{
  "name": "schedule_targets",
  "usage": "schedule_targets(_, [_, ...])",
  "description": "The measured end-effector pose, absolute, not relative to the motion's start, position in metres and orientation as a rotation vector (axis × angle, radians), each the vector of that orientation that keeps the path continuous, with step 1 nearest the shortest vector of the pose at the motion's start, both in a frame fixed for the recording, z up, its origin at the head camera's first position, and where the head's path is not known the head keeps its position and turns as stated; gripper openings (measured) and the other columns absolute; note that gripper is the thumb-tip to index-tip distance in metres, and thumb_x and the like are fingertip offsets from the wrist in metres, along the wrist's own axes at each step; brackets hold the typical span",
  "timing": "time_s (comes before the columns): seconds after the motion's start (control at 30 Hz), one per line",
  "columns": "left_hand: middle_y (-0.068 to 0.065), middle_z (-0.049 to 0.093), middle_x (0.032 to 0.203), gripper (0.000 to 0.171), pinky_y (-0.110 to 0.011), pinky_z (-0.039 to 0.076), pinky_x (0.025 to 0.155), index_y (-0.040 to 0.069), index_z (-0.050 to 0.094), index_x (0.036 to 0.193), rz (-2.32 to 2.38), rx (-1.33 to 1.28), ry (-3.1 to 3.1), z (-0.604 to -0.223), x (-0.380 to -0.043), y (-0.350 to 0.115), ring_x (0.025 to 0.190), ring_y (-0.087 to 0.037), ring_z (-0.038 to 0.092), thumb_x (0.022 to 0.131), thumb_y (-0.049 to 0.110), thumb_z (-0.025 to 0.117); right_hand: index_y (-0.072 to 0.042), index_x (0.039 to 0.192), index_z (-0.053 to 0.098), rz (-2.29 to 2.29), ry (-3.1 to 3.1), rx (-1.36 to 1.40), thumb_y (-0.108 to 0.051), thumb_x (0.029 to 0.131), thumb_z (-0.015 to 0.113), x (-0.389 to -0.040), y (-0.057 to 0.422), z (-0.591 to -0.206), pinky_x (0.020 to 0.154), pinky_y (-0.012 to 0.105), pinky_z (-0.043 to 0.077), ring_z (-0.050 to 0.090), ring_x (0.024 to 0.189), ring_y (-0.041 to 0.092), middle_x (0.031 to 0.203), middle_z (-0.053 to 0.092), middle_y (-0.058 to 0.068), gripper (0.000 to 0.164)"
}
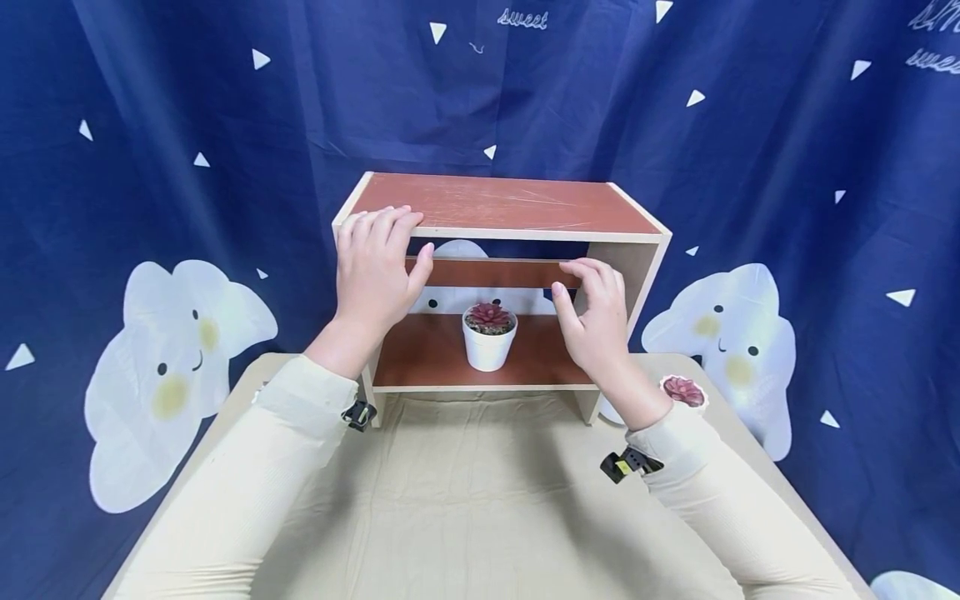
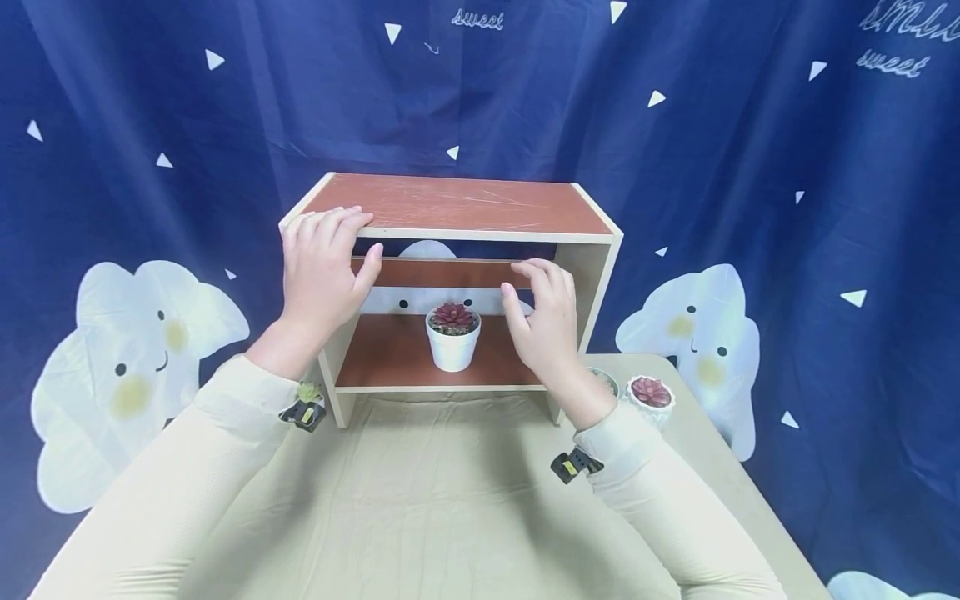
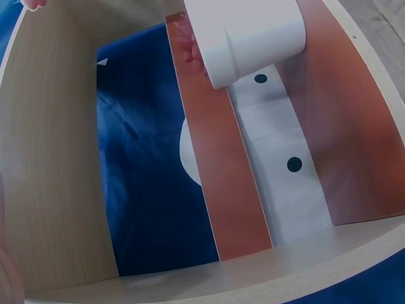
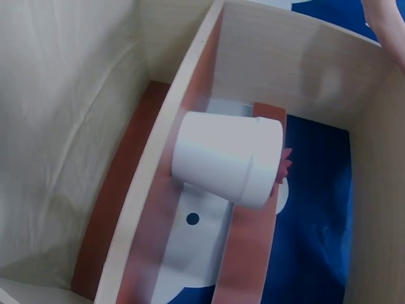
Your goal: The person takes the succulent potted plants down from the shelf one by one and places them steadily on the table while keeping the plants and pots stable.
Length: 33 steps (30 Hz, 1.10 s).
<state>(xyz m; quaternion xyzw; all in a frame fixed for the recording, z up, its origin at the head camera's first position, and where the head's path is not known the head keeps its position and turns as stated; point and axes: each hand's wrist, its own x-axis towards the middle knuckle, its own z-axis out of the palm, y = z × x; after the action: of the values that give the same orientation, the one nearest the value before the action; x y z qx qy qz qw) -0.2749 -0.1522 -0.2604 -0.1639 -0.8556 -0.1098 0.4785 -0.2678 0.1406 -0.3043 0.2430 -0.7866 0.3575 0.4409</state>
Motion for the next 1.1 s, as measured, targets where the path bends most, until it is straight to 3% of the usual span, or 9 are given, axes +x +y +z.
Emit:
schedule_targets(0.53, [-0.011, 0.057, 0.139, 0.050, -0.049, 0.028, 0.111, 0.011, 0.059, 0.135, -0.272, -0.386, -2.098, -0.261, -0.276, -0.154, 0.128, -0.032, 0.048, 0.098, 0.042, 0.048, -0.002, 0.126, 0.062, 0.897, -2.068, 0.618, -0.021, 0.096, 0.062, -0.270, 0.131, -0.323, 0.102, 0.047, 0.037, 0.047, 0.122, 0.033, 0.129, 0.059, 0.015, 0.035])
schedule_targets(1.1, [-0.011, 0.058, 0.137, 0.049, -0.050, 0.029, 0.111, 0.011, 0.061, 0.133, -0.280, -0.390, -2.077, -0.261, -0.276, -0.151, 0.127, -0.032, 0.049, 0.098, 0.042, 0.047, -0.001, 0.131, 0.058, 0.903, -2.197, 0.612, -0.027, 0.098, 0.059, -0.278, 0.122, -0.346, 0.102, 0.049, 0.037, 0.046, 0.123, 0.034, 0.131, 0.058, 0.015, 0.042])
